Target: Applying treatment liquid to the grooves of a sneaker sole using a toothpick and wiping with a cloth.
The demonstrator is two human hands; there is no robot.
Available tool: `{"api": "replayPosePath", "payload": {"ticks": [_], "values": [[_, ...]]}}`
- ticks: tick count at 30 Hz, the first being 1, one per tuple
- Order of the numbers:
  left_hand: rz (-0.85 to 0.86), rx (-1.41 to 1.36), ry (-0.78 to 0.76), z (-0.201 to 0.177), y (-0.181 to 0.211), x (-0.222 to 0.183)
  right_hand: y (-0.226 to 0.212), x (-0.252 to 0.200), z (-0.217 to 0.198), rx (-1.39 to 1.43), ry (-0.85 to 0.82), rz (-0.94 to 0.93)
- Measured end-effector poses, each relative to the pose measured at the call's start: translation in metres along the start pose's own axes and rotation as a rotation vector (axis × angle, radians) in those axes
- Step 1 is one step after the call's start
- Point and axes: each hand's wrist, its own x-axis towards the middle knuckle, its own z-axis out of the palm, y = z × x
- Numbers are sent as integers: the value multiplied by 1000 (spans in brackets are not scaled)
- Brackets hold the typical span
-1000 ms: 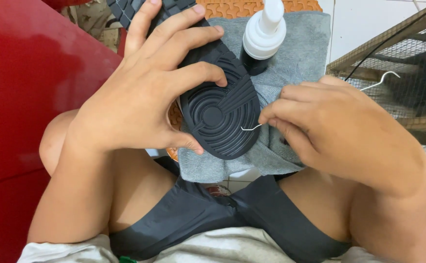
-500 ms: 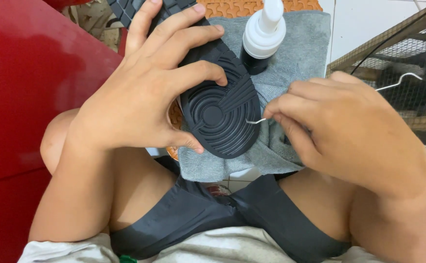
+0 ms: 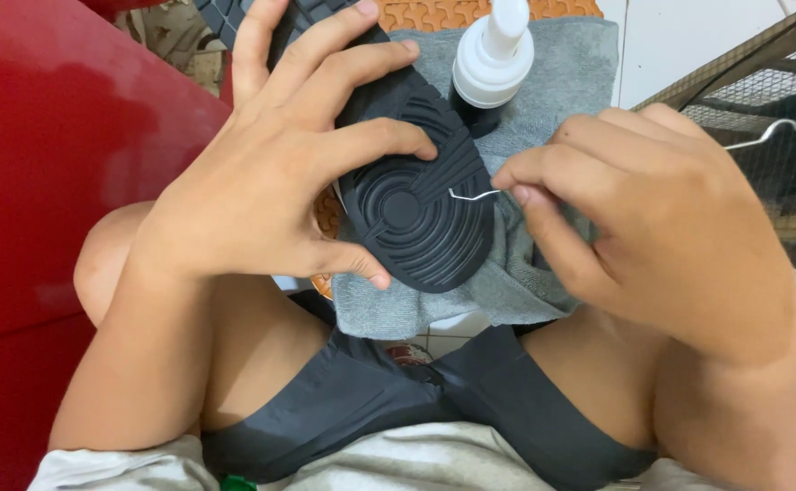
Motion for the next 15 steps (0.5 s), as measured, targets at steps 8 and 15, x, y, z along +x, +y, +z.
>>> {"api": "replayPosePath", "payload": {"ticks": [8,15], "values": [[-32,-135,82,4,3,3,-7,11,14,89,162,-125],[-30,-172,106,5,-1,1,-2,7,5,65,152,-165]]}}
